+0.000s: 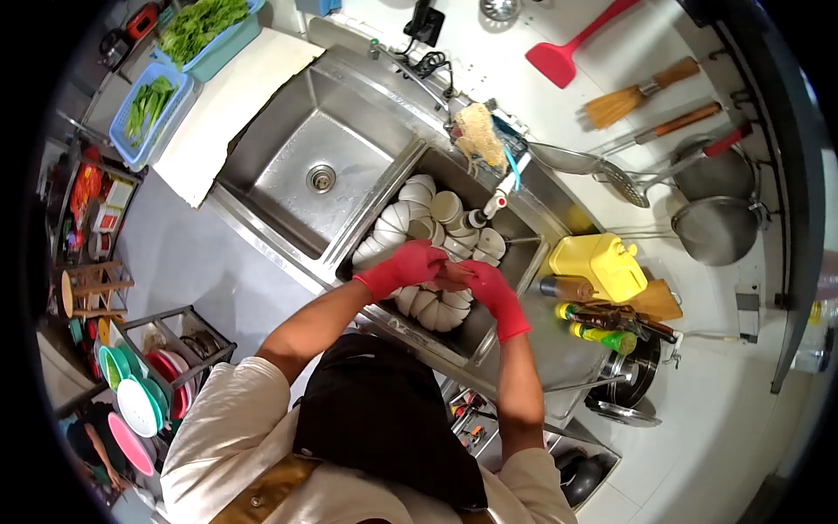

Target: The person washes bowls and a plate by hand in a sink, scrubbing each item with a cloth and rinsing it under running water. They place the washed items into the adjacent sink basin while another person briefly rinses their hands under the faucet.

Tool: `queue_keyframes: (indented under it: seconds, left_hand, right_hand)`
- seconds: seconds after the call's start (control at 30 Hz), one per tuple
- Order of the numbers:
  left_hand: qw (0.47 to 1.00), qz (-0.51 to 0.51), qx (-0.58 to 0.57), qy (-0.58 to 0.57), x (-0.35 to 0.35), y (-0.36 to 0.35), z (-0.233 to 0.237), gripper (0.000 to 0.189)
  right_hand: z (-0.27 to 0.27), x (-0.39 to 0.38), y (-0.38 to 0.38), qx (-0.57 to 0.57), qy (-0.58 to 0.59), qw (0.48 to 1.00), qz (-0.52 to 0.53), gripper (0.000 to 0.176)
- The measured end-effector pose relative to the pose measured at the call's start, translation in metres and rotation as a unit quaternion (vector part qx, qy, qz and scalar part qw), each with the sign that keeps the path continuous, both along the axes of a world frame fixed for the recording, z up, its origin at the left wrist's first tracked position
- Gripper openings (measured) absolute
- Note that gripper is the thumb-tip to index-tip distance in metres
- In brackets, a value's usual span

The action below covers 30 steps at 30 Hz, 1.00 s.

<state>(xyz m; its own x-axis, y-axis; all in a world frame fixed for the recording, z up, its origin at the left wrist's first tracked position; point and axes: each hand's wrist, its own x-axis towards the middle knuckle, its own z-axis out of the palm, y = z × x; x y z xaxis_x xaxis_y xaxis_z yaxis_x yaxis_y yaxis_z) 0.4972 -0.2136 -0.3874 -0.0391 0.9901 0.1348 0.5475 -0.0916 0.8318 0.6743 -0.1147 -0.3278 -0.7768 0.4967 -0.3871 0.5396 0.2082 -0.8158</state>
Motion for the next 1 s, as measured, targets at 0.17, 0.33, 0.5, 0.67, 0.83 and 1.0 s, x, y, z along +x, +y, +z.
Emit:
queue_keyframes:
  seconds: [0.17, 0.33, 0.5, 0.67, 0.83, 1.0]
  left_hand:
    - [0.943, -0.158, -0.048, -0.290, -0.013, 0.020, -0.010, 0.035]
    - [0.960, -0.159, -0.123, -0.193, -0.017, 0.020, 0.025, 0.038]
    - [0.973, -0.154, -0.108, -0.136, -0.024, 0.027, 0.014, 0.037]
    - [0.961, 0.245, 0.081, -0.101, -0.001, 0.021, 0.006, 0.028]
    - [0.907, 0.296, -0.091, -0.284, 0.038, 0.014, -0.007, 0.026]
    - [0.731, 0.111, -0.178, -0.650, 0.060, 0.009, 0.024, 0.039]
  right_hand:
    - [-0.026, 0.003, -0.006, -0.047, 0.119, 0.987, -0.098, 0.031]
    - [-0.018, -0.008, -0.007, -0.134, 0.173, 0.959, -0.181, 0.032]
    - [-0.005, -0.004, -0.003, -0.116, 0.107, 0.971, -0.178, 0.034]
    - [0.006, 0.000, -0.005, -0.179, 0.131, 0.933, -0.285, 0.035]
    - [0.032, 0.002, -0.006, -0.180, 0.120, 0.945, -0.246, 0.036]
    - [0.015, 0.002, -0.007, -0.173, 0.112, 0.944, -0.256, 0.037]
